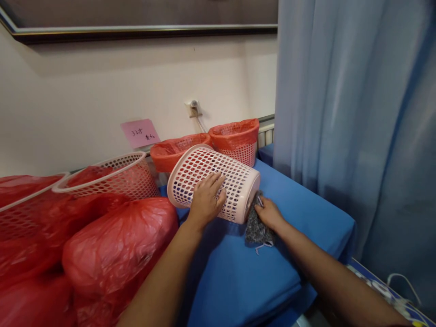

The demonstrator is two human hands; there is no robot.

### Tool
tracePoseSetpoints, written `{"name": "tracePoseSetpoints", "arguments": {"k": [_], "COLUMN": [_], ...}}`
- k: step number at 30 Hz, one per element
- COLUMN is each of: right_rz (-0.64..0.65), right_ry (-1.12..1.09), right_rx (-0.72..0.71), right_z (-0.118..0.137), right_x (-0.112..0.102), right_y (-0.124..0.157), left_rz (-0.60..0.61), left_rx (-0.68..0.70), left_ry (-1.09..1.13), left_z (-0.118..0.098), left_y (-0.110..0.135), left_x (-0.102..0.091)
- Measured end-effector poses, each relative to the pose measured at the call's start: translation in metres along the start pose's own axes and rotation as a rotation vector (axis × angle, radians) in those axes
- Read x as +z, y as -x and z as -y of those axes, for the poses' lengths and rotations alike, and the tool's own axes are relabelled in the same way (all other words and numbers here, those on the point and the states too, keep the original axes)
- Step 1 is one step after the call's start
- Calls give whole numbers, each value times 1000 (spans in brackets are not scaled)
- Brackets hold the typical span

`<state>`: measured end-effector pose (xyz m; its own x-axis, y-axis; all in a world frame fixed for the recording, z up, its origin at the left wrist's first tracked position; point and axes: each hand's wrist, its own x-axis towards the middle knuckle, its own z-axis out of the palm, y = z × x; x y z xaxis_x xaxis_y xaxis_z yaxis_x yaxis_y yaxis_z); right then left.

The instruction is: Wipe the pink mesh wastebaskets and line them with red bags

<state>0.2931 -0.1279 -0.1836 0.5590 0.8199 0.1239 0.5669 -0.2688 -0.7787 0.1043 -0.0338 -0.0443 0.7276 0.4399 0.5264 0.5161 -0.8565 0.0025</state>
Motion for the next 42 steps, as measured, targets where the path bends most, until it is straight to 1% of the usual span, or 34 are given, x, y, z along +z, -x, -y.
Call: {"name": "tracePoseSetpoints", "arguments": {"k": [3,5,6,9,11,13,15,17,18,20,23,25,26,27,30,32,33,35,37,38,39,41,42], "right_rz": [-105,-116,-109,-88,-118,-199,-313,-387,-389,-337,-197,-150,-169,-218,-379,-390,-364,-284,-248,-266,-304,-382,-400], "right_ry": [-67,-117,-142,-216,-305,-401,-438,-409,-386,-343,-335,-374,-397,-412,-381,-335,-314,-278,-253,-243,-230,-193,-177], "right_rx": [11,-14,-32,-89,-105,-119,-158,-228,-254,-237,-103,-66,-69,-84,-213,-283,-275,-184,-118,-131,-175,-318,-386], "right_z": [1,4,5,12,20,29,38,43,42,36,23,21,22,26,41,44,42,34,27,27,28,35,39], "right_x": [-2,2,7,23,30,32,29,26,26,31,38,34,29,24,11,13,16,24,25,22,16,2,-5], "right_y": [-8,-3,3,38,66,89,101,100,97,87,72,66,65,64,65,65,65,64,62,62,60,55,50], "left_rz": [9,4,-1,-16,-17,-13,-8,-5,-4,-2,-3,-6,-8,-11,-17,-18,-19,-21,-18,-15,-14,-13,-12], "left_rx": [-11,-10,-8,0,1,0,1,1,1,0,0,0,1,4,12,10,7,4,4,2,1,1,0], "left_ry": [-6,-9,-11,-12,-11,-13,-20,-26,-28,-30,-24,-22,-21,-19,-11,-8,-8,-7,-9,-11,-13,-16,-16], "left_z": [-1,-1,0,1,1,1,0,1,1,2,4,4,5,5,5,5,6,6,6,6,5,5,5], "left_y": [0,0,0,0,0,-1,-2,-2,-2,-2,0,1,2,2,3,2,2,3,3,4,4,4,4], "left_x": [0,0,1,2,3,3,3,3,3,3,3,3,3,4,4,4,3,3,3,3,3,2,2]}}
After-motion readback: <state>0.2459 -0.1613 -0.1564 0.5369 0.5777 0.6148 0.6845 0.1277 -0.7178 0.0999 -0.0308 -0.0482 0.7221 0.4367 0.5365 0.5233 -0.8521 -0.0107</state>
